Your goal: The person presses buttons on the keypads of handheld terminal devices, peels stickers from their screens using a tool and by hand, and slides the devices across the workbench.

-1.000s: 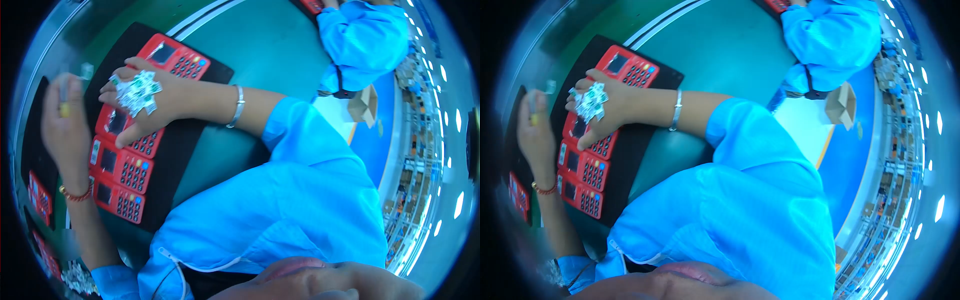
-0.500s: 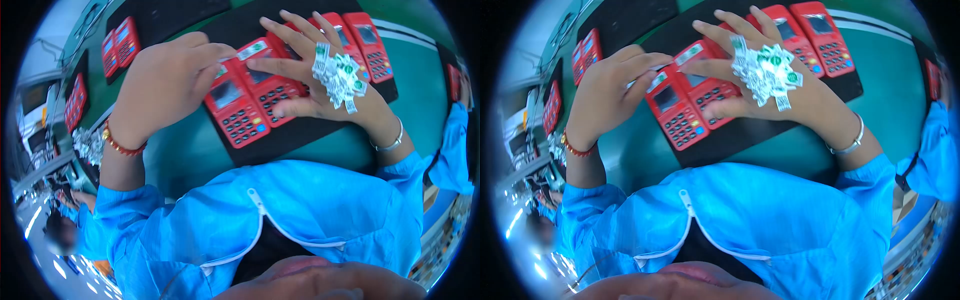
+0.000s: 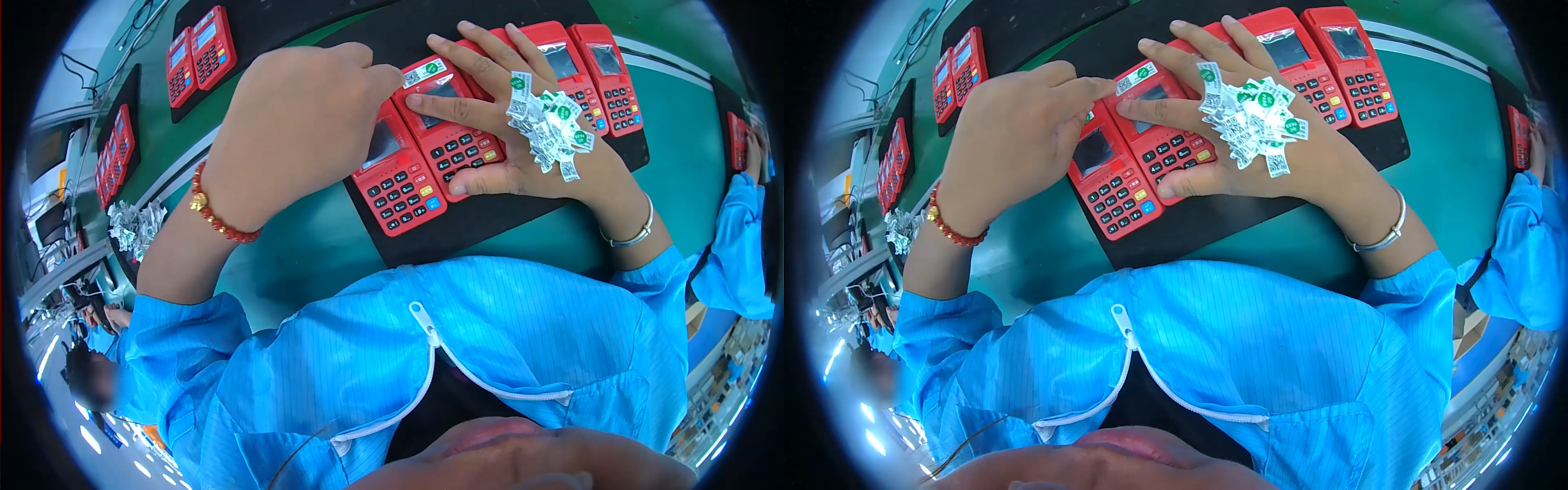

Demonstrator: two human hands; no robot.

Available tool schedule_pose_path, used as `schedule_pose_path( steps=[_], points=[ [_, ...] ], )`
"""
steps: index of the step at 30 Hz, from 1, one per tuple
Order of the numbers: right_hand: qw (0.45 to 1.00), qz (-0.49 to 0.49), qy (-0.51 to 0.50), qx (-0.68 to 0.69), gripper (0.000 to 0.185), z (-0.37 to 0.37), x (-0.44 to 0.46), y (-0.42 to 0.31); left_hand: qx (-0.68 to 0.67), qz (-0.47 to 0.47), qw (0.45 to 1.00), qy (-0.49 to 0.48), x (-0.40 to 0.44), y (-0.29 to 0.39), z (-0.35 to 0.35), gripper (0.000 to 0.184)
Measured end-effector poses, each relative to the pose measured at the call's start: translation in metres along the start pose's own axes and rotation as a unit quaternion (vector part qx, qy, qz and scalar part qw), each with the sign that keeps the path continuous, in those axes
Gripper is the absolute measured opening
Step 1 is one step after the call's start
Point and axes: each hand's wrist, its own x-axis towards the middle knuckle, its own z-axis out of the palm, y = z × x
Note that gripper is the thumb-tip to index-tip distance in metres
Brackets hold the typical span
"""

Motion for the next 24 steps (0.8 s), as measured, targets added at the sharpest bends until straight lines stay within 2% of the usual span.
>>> schedule_pose_path(
  steps=[2,4,6,8,11,14,15,16,17,18,20,22,23,24],
  points=[
    [1.000,-0.005,-0.003,0.025,0.085,0.001,0.000,0.000,-0.002,-0.005,1.000,0.010,0.000,0.005,0.007,0.026],
    [1.000,-0.007,-0.011,0.020,0.084,0.001,-0.002,0.000,-0.017,-0.040,0.995,0.091,0.002,0.015,0.020,0.027],
    [1.000,-0.010,-0.017,0.005,0.083,0.002,-0.002,0.000,-0.044,-0.032,0.992,0.110,0.009,0.015,0.035,0.027],
    [1.000,-0.015,-0.001,0.001,0.083,0.003,-0.005,0.002,-0.141,-0.060,0.975,0.160,0.016,0.012,0.044,0.027],
    [0.999,-0.037,0.024,0.021,0.082,0.006,-0.008,0.006,-0.287,-0.064,0.951,0.094,0.012,-0.012,0.034,0.028],
    [0.995,-0.061,0.075,0.040,0.079,0.015,-0.006,0.006,-0.188,-0.060,0.980,0.032,0.009,-0.012,0.022,0.028],
    [0.991,-0.072,0.103,0.046,0.078,0.021,-0.005,0.005,-0.188,-0.051,0.979,0.054,0.006,-0.014,0.032,0.028],
    [0.991,-0.076,0.090,0.062,0.077,0.020,-0.001,0.004,-0.190,-0.040,0.978,0.079,0.007,-0.013,0.044,0.028],
    [0.988,-0.081,0.108,0.078,0.079,0.023,0.001,0.004,-0.224,-0.053,0.967,0.113,0.013,-0.008,0.047,0.025],
    [0.990,-0.075,0.085,0.090,0.080,0.017,0.001,0.003,-0.259,-0.069,0.953,0.139,0.019,-0.003,0.049,0.023],
    [0.989,-0.075,0.074,0.103,0.080,0.024,0.003,0.005,-0.345,-0.160,0.896,0.229,0.031,0.007,0.057,0.021],
    [0.986,-0.064,0.078,0.129,0.080,0.026,0.001,0.006,-0.416,-0.184,0.858,0.239,0.039,0.020,0.030,0.021],
    [0.986,-0.069,0.078,0.128,0.081,0.023,0.000,0.005,-0.433,-0.179,0.852,0.232,0.043,0.035,0.018,0.017],
    [0.986,-0.077,0.079,0.128,0.083,0.021,-0.001,0.004,-0.384,-0.100,0.887,0.237,0.047,0.051,0.006,0.013]
  ],
)
